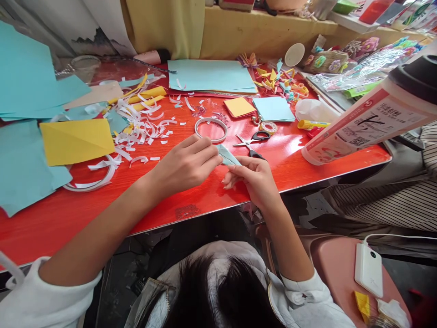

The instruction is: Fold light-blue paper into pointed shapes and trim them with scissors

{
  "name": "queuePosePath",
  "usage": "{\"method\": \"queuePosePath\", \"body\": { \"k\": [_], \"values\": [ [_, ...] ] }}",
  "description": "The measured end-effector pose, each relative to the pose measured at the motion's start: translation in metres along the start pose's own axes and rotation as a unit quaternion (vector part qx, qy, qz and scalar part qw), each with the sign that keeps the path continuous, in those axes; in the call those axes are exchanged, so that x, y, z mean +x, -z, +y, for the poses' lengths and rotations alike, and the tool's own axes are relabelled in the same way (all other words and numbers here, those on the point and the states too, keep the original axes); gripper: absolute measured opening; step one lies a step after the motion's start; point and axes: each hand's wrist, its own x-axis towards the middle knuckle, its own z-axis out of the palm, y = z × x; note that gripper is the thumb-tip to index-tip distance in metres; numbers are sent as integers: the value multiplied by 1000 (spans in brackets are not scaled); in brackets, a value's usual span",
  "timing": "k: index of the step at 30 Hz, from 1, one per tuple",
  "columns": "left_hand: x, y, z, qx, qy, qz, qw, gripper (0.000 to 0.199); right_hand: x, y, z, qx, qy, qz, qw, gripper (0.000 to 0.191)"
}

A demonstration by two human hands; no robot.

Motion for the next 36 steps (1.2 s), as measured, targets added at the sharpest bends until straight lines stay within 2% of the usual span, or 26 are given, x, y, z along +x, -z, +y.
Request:
{"method": "queuePosePath", "body": {
  "k": [8, 16, 21, 32, 36],
  "values": [
    [4, 4, 2, 90, -57, -24, 994, 33, 0, 1, 1, -5, -4, -11, 1000, 14],
    [-2, -6, -3, 3, 13, 32, 999, 24, 1, 1, -2, 15, -9, -8, 1000, 11],
    [-1, -1, -2, -40, 7, 6, 999, 25, 1, 2, -2, 5, -17, -10, 1000, 13],
    [2, 2, 2, 70, -69, -22, 995, 32, 1, 2, -1, -1, -15, -12, 1000, 13],
    [1, 1, 4, 68, -80, -18, 994, 32, 2, 2, -1, 6, -9, -14, 1000, 11]
  ]
}}
